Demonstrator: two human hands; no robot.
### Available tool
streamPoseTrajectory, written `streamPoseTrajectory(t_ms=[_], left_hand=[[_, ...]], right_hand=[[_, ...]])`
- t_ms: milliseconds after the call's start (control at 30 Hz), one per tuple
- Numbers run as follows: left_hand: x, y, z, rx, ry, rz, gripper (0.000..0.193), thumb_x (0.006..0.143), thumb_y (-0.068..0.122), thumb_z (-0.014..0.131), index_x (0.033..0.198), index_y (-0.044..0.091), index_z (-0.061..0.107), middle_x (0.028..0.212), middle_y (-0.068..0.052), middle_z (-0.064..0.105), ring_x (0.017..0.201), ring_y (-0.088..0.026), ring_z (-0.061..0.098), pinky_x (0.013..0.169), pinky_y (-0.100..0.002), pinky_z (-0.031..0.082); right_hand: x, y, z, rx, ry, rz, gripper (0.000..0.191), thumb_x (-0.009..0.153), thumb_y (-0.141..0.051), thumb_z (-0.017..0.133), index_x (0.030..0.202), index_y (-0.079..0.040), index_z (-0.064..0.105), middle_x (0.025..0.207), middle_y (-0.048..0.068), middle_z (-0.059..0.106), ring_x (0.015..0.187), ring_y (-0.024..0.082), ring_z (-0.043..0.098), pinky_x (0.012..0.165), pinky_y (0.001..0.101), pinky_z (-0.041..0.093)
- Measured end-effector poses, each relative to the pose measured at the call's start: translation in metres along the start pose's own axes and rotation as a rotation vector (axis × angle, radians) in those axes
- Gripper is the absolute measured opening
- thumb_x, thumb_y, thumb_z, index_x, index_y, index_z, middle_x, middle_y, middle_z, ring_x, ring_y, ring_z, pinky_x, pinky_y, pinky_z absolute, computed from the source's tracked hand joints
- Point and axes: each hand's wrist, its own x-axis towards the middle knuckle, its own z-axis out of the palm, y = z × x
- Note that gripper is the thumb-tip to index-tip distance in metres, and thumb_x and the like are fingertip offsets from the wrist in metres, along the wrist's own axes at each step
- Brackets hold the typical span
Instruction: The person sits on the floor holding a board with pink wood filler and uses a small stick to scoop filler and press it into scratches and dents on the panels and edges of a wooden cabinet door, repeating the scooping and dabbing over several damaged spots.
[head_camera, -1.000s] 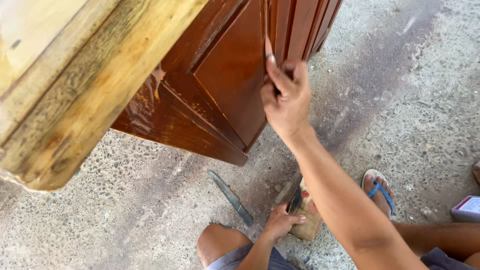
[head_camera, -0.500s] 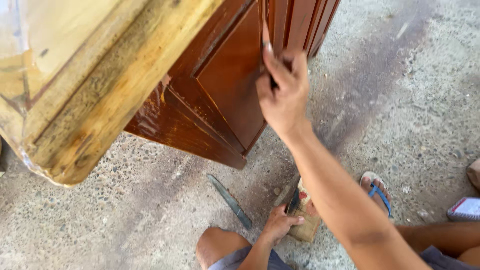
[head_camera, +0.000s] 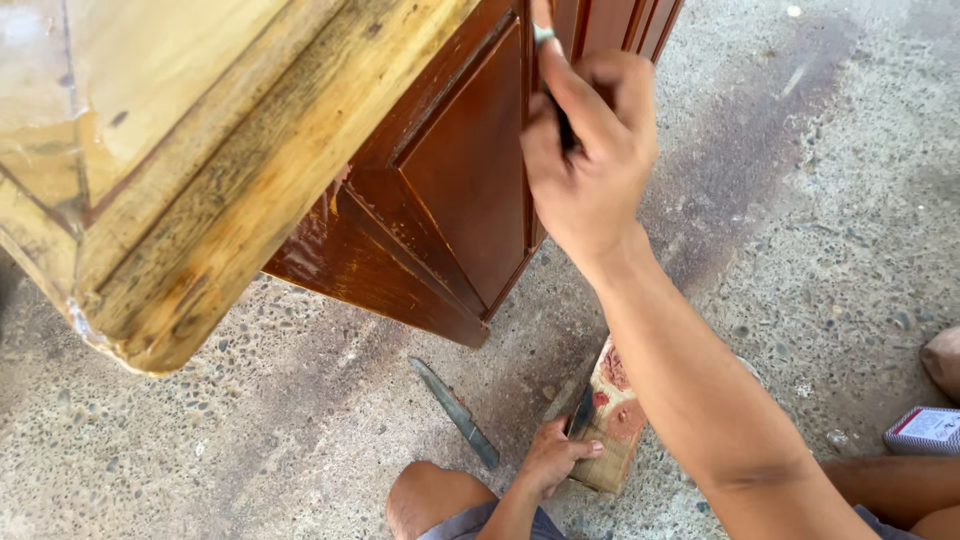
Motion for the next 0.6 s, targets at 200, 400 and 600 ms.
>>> streamPoseTrajectory(t_ms=[200, 400, 600], left_hand=[[0.003, -0.004, -0.004, -0.025, 0.02, 0.039, 0.05, 0.079, 0.005, 0.076, 0.126, -0.003, 0.063, 0.111, -0.01, 0.073, 0.095, -0.018, 0.072, 0.088, -0.033, 0.059], [-0.014, 0.02, -0.004, -0.179, 0.045, -0.018, 0.045, 0.077, 0.004, 0.073, 0.121, -0.002, 0.062, 0.104, -0.013, 0.072, 0.089, -0.023, 0.071, 0.083, -0.039, 0.061], [-0.025, 0.086, -0.004, -0.13, 0.136, 0.308, 0.046, 0.082, 0.007, 0.081, 0.122, -0.009, 0.064, 0.104, -0.014, 0.073, 0.088, -0.02, 0.07, 0.081, -0.036, 0.059]], right_hand=[[-0.058, 0.0, 0.011, -0.074, -0.145, 0.239, 0.038, 0.093, 0.009, 0.068, 0.128, -0.005, 0.071, 0.103, 0.006, 0.054, 0.081, 0.013, 0.055, 0.057, 0.024, 0.048], [-0.127, 0.002, -0.014, -0.048, -0.266, 0.398, 0.037, 0.09, 0.008, 0.066, 0.125, -0.001, 0.072, 0.107, 0.01, 0.059, 0.091, 0.019, 0.059, 0.069, 0.0303, 0.053], [-0.119, -0.043, -0.173, -0.112, -0.614, 0.593, 0.035, 0.096, 0.004, 0.063, 0.13, -0.001, 0.068, 0.112, 0.015, 0.068, 0.081, 0.022, 0.069, 0.07, 0.0319, 0.056]])
